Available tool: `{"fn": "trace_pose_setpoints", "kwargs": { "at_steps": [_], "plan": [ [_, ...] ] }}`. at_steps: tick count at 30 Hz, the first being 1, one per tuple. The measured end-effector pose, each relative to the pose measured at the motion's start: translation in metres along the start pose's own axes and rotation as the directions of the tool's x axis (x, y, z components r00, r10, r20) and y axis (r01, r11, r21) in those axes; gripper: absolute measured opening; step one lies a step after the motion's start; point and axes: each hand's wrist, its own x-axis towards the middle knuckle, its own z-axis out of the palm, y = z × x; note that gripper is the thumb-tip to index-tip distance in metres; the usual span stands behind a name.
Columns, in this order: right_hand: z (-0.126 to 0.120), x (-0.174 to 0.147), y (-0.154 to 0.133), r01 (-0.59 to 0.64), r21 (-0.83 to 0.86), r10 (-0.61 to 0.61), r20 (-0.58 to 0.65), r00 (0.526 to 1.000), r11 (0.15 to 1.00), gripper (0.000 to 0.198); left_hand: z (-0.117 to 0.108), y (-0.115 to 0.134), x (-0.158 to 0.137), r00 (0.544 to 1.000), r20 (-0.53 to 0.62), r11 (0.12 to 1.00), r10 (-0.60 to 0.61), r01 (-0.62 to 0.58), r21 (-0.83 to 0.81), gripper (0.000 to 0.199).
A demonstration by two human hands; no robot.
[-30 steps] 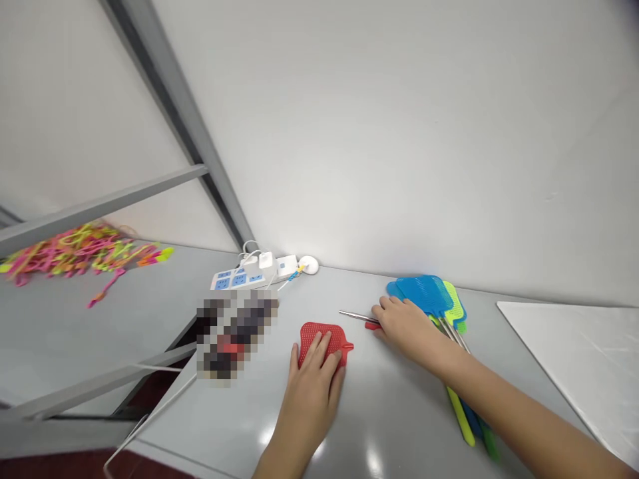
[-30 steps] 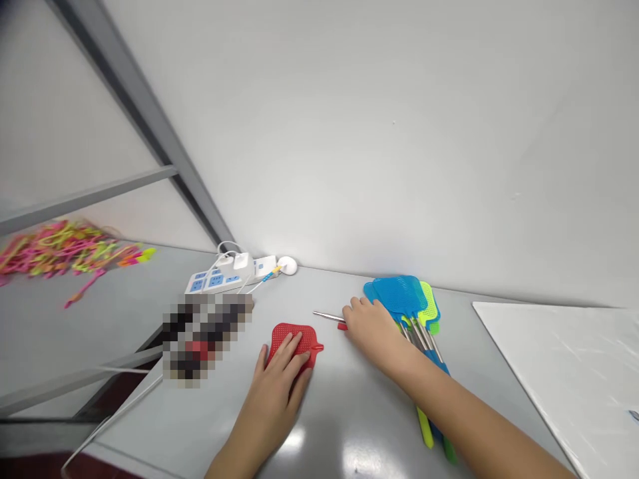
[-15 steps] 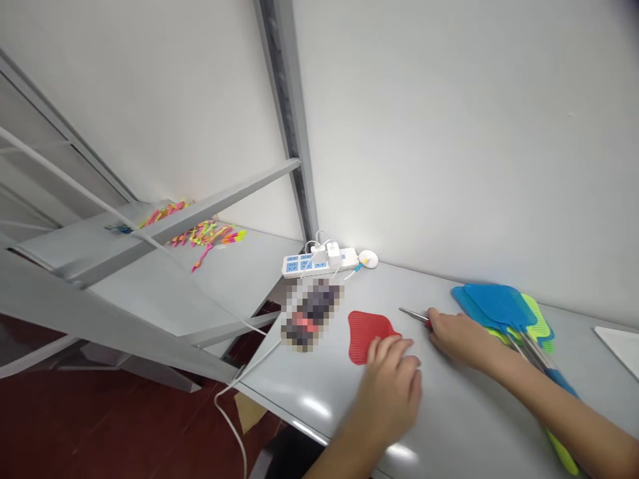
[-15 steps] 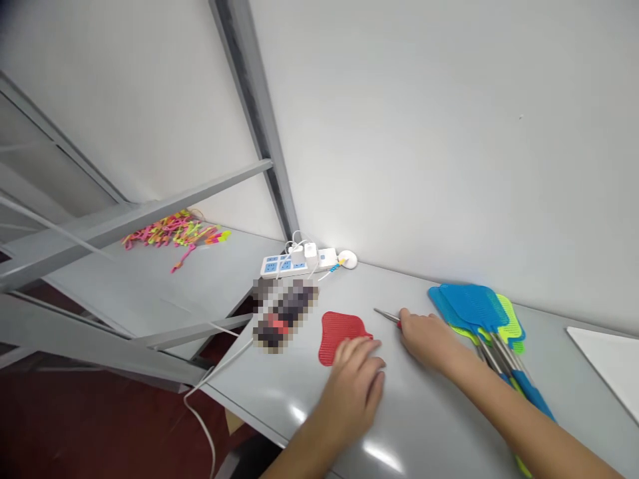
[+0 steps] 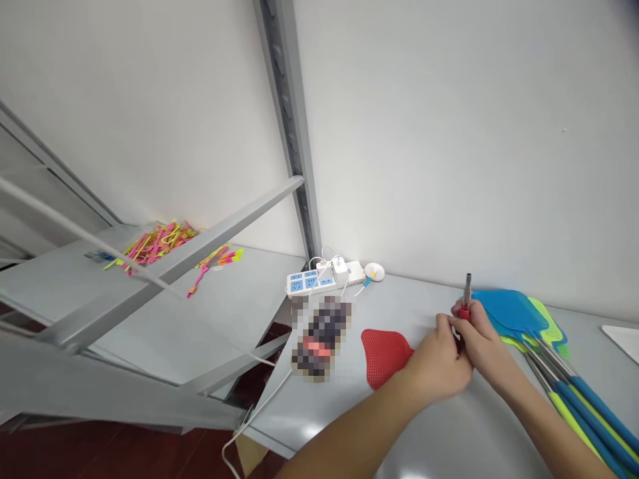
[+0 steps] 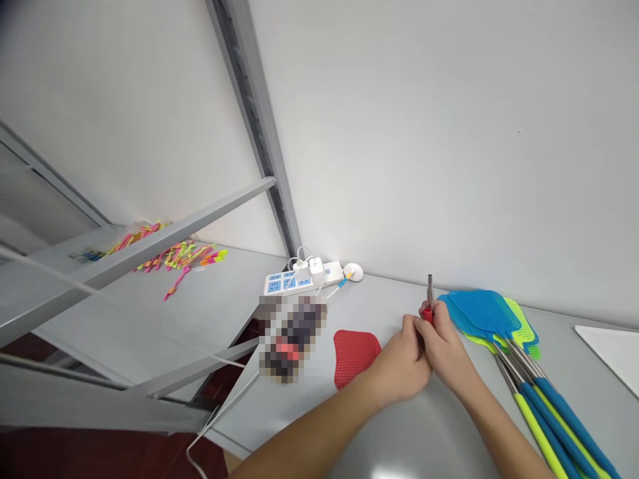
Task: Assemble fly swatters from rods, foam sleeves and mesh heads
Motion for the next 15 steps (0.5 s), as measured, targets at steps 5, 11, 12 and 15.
{"fn": "trace_pose_setpoints", "kwargs": {
  "at_steps": [5,11,12,15],
  "plan": [
    [0.003,0.007,0.011,0.071,0.014,-0.066,-0.225,0.972,0.997,0.024,-0.001,-0.013,0.015,0.992,-0.031,0.977,0.12,-0.113,0.182,0.022],
    [-0.008,0.001,0.015,0.328,0.397,-0.088,-0.514,0.853,0.857,0.033,0.007,-0.025,0.011,0.985,-0.06,0.9,0.16,-0.121,0.418,0.012],
    [-0.011,0.0,0.015,0.364,0.394,-0.104,-0.546,0.831,0.844,0.034,0.008,-0.024,0.011,0.984,-0.067,0.888,0.167,-0.121,0.443,0.01],
    [-0.017,-0.001,0.013,0.38,0.257,-0.146,-0.627,0.765,0.888,0.041,0.006,-0.023,0.014,0.981,-0.097,0.865,0.169,-0.1,0.492,0.011]
  ]
}}
